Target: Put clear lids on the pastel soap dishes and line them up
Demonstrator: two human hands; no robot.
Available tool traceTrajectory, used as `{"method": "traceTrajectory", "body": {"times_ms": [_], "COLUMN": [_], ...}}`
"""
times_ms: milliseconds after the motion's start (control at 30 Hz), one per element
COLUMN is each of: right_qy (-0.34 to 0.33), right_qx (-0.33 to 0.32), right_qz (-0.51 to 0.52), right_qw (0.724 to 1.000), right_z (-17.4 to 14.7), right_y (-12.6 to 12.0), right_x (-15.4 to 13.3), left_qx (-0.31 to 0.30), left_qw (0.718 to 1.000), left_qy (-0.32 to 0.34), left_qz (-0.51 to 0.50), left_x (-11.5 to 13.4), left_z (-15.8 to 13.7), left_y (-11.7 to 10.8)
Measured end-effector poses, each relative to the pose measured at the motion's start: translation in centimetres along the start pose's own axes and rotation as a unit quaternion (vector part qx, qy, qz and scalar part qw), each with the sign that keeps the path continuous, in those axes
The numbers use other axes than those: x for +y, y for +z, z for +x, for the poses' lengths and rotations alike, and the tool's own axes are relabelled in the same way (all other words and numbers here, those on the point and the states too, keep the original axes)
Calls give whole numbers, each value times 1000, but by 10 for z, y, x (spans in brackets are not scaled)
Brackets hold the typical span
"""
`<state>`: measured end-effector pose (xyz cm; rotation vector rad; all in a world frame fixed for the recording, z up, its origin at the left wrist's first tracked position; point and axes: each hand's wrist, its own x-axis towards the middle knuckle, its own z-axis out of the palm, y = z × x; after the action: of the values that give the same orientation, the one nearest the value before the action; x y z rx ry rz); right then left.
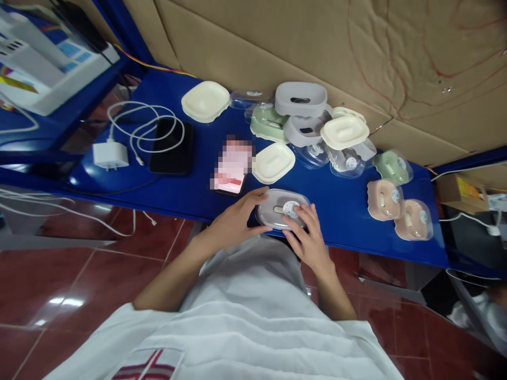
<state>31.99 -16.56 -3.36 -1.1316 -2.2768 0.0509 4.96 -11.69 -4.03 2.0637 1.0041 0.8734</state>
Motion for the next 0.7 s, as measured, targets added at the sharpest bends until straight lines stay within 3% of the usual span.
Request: {"method": "traceTrajectory", "body": {"times_ms": [300, 433, 500, 567, 700], "right_qy": [65, 70, 91, 129, 233], "right_qx": [-66, 15, 84, 154, 235], "right_qz": [55, 28, -42, -149, -324], "right_qw": [994, 997, 991, 968, 886], "right_z": [4, 1, -7, -23, -62], "right_y": [-13, -30, -59, -103, -206], "right_x": [15, 25, 45, 86, 213], "left_qx": [-20, -49, -49, -43, -27], "left_qw": [1000, 998, 998, 998, 995], "left_qy": [-8, -14, -16, -13, 4], "left_qz": [9, 28, 37, 50, 96], "left_x": [3, 9, 11, 11, 10], "left_z": [-1, 0, 0, 1, 1], "left_y": [-1, -5, -5, -5, 0]}}
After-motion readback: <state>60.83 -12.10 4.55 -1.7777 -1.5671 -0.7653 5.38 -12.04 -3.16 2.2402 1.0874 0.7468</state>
